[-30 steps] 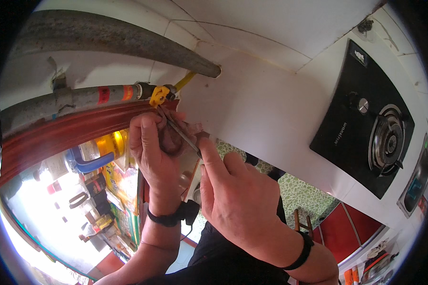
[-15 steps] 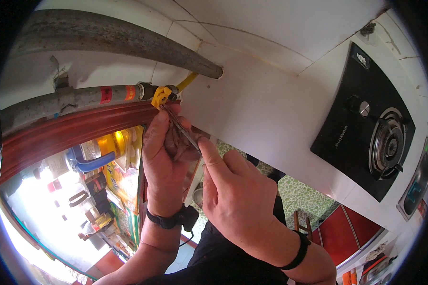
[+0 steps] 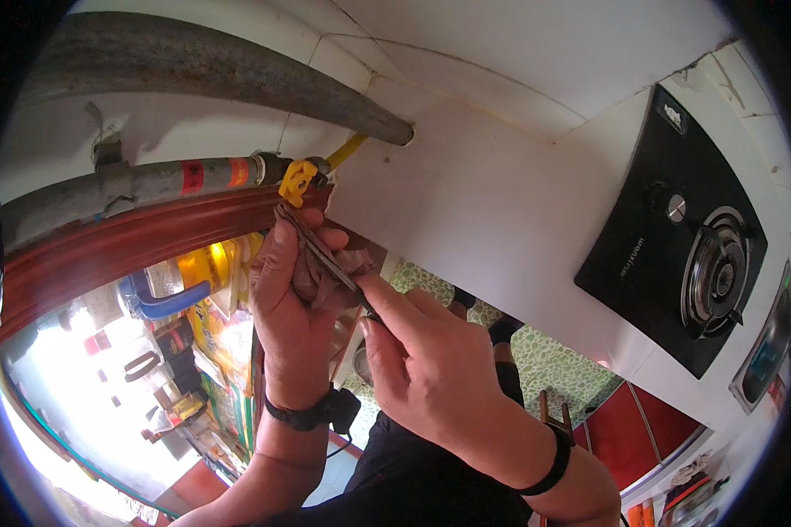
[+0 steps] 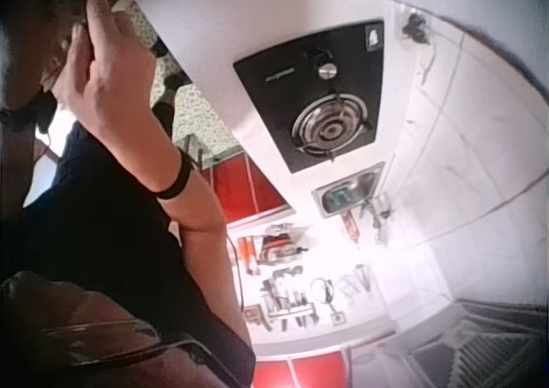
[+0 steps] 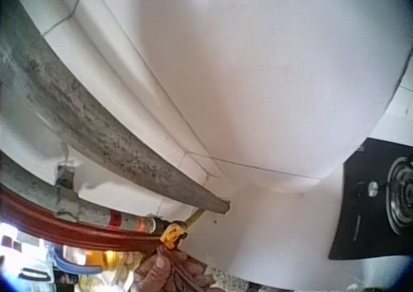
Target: Tightening or inspecting a gas pipe connection using a tool and a cloth.
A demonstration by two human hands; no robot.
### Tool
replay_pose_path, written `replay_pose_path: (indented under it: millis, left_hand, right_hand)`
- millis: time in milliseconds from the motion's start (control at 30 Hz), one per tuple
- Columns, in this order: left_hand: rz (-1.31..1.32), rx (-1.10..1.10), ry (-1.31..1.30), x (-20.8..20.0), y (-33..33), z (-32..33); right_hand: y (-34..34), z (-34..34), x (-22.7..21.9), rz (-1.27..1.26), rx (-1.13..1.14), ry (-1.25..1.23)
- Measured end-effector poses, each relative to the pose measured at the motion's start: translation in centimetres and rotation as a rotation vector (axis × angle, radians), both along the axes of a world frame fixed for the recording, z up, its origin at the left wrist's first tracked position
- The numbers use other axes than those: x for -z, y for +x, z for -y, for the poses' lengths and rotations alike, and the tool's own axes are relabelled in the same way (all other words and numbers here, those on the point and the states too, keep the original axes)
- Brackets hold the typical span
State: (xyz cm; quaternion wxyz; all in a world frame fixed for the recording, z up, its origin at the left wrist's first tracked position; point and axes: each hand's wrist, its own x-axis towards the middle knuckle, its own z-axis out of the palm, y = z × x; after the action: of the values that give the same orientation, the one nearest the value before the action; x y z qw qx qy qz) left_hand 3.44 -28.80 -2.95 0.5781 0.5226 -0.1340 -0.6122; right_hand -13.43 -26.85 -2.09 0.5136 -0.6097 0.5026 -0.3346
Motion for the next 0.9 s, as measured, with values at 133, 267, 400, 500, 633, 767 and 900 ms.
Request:
replay_pose_path:
  millis: [133,267,400,500,633,767,900]
  left_hand:
    - [-0.066,-0.009,-0.022,0.4,-0.2,0.4]
    - [-0.016,-0.019,-0.023,0.3,-0.3,0.8]
    - [0.019,0.031,0.013,0.3,-0.5,1.1]
    - [0.014,-0.011,-0.028,0.7,-0.7,1.0]
    - [-0.051,-0.064,-0.120,1.4,-0.9,1.1]
    - [-0.066,-0.049,-0.111,1.0,-1.1,1.9]
    - [-0.072,-0.041,-0.120,1.6,-0.9,1.7]
  right_hand:
    - [0.0,0.1,0.2,0.006,0.004,0.042]
    - [-0.2,0.6,0.4,0.009,-0.001,0.007]
    - [-0.3,1.1,-0.1,0.024,0.010,0.047]
    - [0.2,0.5,0.3,-0.008,0.023,0.018]
    - [1.1,-0.6,1.1,-0.042,0.064,-0.036]
    - [1.8,-0.5,1.9,-0.018,0.117,-0.107]
    - [1.9,-0.3,2.0,0.016,0.114,-0.035]
